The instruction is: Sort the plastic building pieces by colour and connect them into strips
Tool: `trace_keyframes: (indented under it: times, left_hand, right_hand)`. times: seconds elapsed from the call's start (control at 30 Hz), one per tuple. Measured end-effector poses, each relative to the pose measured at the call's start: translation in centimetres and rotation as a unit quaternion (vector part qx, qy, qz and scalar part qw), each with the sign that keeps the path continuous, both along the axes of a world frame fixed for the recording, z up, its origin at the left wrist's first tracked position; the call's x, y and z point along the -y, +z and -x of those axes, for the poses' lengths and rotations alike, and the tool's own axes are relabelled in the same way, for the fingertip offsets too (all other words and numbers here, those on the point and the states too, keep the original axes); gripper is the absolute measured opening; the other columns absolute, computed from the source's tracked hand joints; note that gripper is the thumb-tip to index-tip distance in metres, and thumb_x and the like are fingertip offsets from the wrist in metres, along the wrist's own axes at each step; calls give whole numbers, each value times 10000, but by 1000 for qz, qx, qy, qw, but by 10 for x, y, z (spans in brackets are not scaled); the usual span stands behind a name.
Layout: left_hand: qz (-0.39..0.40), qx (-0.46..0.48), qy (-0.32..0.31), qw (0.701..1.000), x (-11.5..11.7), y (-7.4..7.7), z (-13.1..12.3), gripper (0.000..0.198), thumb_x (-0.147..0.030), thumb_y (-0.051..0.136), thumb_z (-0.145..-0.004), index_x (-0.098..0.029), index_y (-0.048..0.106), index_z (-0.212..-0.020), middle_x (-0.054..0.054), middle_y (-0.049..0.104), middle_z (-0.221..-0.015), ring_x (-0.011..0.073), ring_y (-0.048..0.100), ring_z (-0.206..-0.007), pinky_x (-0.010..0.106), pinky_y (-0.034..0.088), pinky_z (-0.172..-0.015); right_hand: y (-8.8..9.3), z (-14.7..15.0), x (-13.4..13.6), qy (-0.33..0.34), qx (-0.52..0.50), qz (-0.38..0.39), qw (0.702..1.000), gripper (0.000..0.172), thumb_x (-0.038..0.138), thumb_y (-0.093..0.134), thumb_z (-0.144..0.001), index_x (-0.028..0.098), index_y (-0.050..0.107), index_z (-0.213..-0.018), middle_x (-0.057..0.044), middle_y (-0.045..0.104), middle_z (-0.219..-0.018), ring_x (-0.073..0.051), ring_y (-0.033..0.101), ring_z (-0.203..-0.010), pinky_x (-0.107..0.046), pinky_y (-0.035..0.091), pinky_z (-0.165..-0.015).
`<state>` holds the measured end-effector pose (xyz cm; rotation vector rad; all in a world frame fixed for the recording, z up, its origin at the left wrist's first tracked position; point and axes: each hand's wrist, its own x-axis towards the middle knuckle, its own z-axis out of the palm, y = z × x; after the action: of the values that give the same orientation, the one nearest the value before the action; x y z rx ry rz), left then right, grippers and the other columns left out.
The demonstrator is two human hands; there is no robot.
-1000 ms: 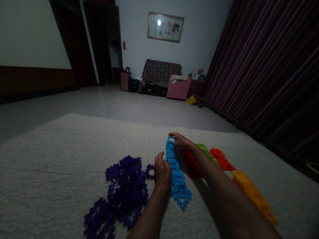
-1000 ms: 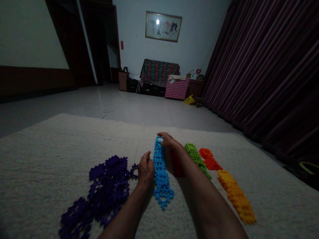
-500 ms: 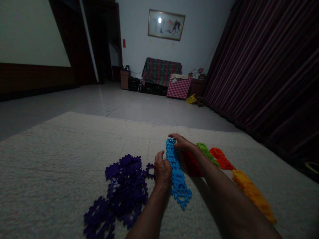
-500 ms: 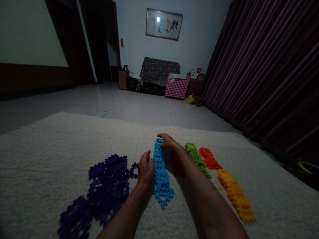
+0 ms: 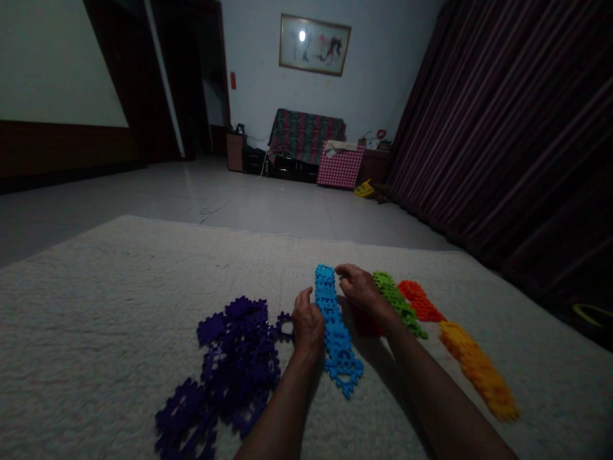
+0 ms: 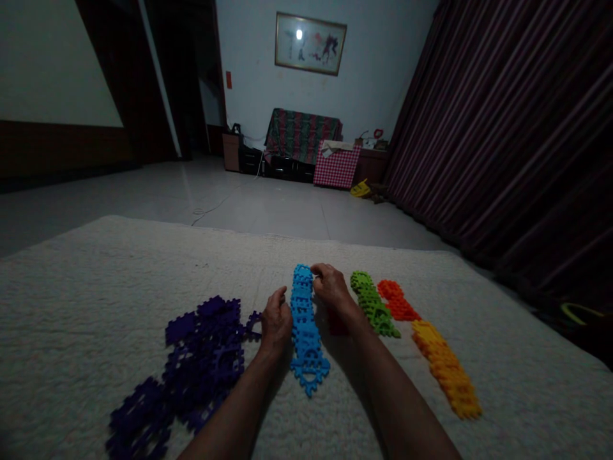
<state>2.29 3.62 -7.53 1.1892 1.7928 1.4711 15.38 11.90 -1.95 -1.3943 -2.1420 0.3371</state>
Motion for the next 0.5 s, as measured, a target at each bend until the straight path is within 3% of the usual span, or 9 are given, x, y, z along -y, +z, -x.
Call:
trace_keyframes:
  times: [0.17,0.3,0.5]
  left_hand:
    - [-21,-26,-23,999,-2,-3,0,471,-58,391,-818,-66,632,-1223,178,652,-1251,238,602,-1194,349,441,-1074]
    - [-28,-51,-69,996,-2,-6,0,456,-116,411,-847,-93,606,-1258,161,643,-1266,235,591,-1205,359,435,-1080]
    - [-37,-74,-91,992,-1,-8,-2,451,-150,425,-850,-97,591,-1266,159,628,-1277,235,573,-1213,376,413,-1100]
  right_hand:
    - [-4,7,20,-36,68,62,995,312,90,538,-779,144,674,-1055,-106,727,-1028,-190,668,-903,-264,485,-800]
    - [-10,14,26,-52,64,92,992,289,111,551,-795,123,649,-1067,-118,723,-1006,-182,662,-849,-246,464,-727]
    - [-16,11,30,-58,72,95,991,255,141,572,-794,118,648,-1036,-112,713,-981,-190,658,-883,-246,460,-743]
